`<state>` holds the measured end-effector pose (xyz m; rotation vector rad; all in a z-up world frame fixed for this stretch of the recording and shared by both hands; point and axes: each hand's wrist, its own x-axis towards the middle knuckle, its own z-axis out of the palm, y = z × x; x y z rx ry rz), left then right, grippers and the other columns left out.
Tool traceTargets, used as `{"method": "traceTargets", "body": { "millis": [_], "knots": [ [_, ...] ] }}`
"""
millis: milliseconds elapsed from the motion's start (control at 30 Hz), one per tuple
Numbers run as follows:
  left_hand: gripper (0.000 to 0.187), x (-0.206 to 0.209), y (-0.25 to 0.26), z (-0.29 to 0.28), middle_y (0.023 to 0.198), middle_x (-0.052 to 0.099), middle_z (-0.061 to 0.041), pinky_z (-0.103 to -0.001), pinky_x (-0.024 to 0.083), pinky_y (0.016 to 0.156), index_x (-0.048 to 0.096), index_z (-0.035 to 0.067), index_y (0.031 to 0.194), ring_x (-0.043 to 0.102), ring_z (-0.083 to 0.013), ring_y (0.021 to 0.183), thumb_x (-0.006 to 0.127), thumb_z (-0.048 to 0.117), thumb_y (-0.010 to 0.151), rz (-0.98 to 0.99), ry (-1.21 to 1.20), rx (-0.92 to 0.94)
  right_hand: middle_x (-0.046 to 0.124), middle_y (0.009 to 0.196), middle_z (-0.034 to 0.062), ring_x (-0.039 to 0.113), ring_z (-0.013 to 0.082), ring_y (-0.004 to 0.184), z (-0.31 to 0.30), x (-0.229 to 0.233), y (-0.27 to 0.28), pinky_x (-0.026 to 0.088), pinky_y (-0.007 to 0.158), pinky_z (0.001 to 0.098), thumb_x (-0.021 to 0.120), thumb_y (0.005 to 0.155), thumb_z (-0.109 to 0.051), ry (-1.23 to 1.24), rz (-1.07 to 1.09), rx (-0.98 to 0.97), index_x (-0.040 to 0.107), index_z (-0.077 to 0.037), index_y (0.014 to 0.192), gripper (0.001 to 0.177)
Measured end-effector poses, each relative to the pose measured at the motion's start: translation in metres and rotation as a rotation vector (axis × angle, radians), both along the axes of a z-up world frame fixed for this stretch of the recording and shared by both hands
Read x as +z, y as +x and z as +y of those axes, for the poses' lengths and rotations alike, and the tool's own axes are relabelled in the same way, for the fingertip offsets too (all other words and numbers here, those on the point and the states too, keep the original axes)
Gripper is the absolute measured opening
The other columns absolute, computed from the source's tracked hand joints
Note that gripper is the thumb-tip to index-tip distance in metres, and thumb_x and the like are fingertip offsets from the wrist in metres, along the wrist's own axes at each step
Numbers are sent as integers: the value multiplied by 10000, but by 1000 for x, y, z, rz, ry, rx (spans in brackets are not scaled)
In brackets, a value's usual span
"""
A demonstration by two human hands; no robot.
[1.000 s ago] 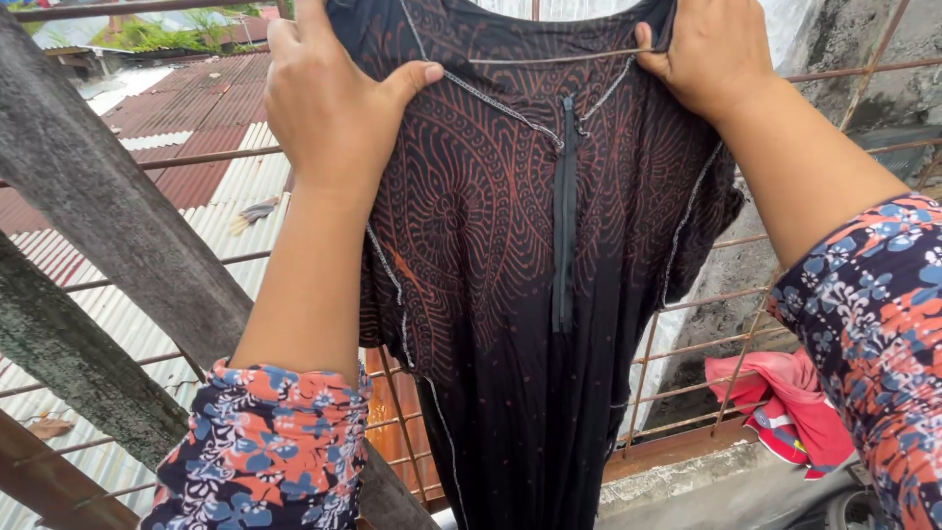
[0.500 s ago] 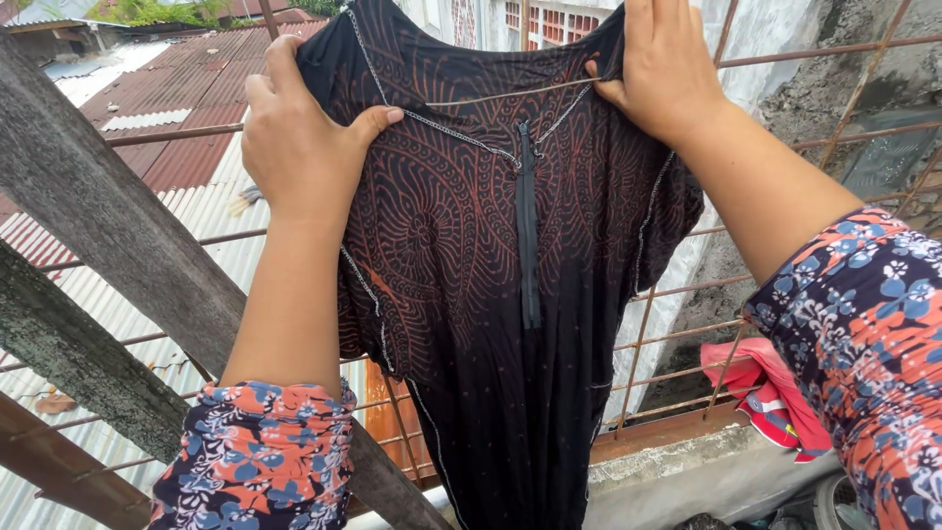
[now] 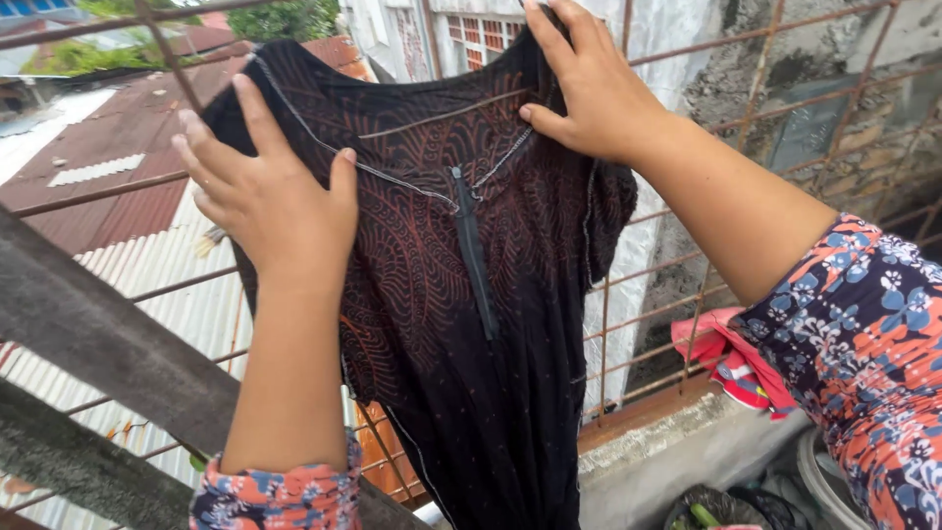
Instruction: Hanging wet laundry items onto clothes hangers and a clothesline in an outdoor area.
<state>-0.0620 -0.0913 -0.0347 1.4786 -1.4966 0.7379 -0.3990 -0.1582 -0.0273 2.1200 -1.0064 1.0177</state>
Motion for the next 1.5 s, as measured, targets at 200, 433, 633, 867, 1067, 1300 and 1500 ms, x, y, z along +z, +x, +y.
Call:
{"method": "traceTargets", "body": {
  "millis": [200,433,633,867,1067,1300,1500],
  "knots": [
    [908,-57,-62,23,1637,91,-376,-826,124,1118,393,102,1622,45,-602,1502,801,510,921,-63,91,-163,241,1648,313,306,520,1497,41,-64,-9,290,1251,540,792,930,-278,115,-44,-16,334,-85,1640,867],
    [723,-212,-84,37,1671,137,-278,-833,30,1124,510,134,1506,-1,-576,1527,789,427,906,24,159,-263,300,1583,291,353,495,1449,71,-236,-12,322,1210,525,768,865,-188,300,-484,-105,328,-35,1571,846],
    [672,-359,-32,63,1701,130,-277,-714,107,1267,390,13,1539,57,-501,1571,711,341,1048,358,-118,-214,653,1209,163,644,258,1102,44,-360,28,524,947,375,761,841,-195,899,-1180,-27,521,-6,1348,592],
    [853,-407,2,78,1645,248,-312,-419,194,1240,217,-122,1567,271,-384,1523,737,237,993,850,212,-227,764,1018,100,704,183,933,56,-386,-2,562,856,349,762,879,-221,1106,-1047,184,692,13,1166,377],
    [391,-418,12,123,1168,772,-133,-316,504,981,655,-35,1287,706,-202,1069,690,186,968,991,462,-348,741,1030,192,683,244,954,77,-382,-72,528,858,400,800,939,-302,942,-601,-86,708,23,1160,404],
    [345,-434,30,205,1071,773,-96,-287,510,894,699,-22,1217,656,-133,955,695,243,996,995,349,-334,742,1056,53,656,144,950,90,-387,-107,532,866,324,716,985,-181,843,-1011,178,693,6,1194,281],
    [390,-515,35,213,921,714,-137,-336,515,805,653,-64,1162,609,-191,823,709,289,1005,898,478,-110,735,1018,54,667,177,934,99,-465,-90,524,848,341,772,845,-112,1051,-955,177,685,-11,1152,335]
  ]
}}
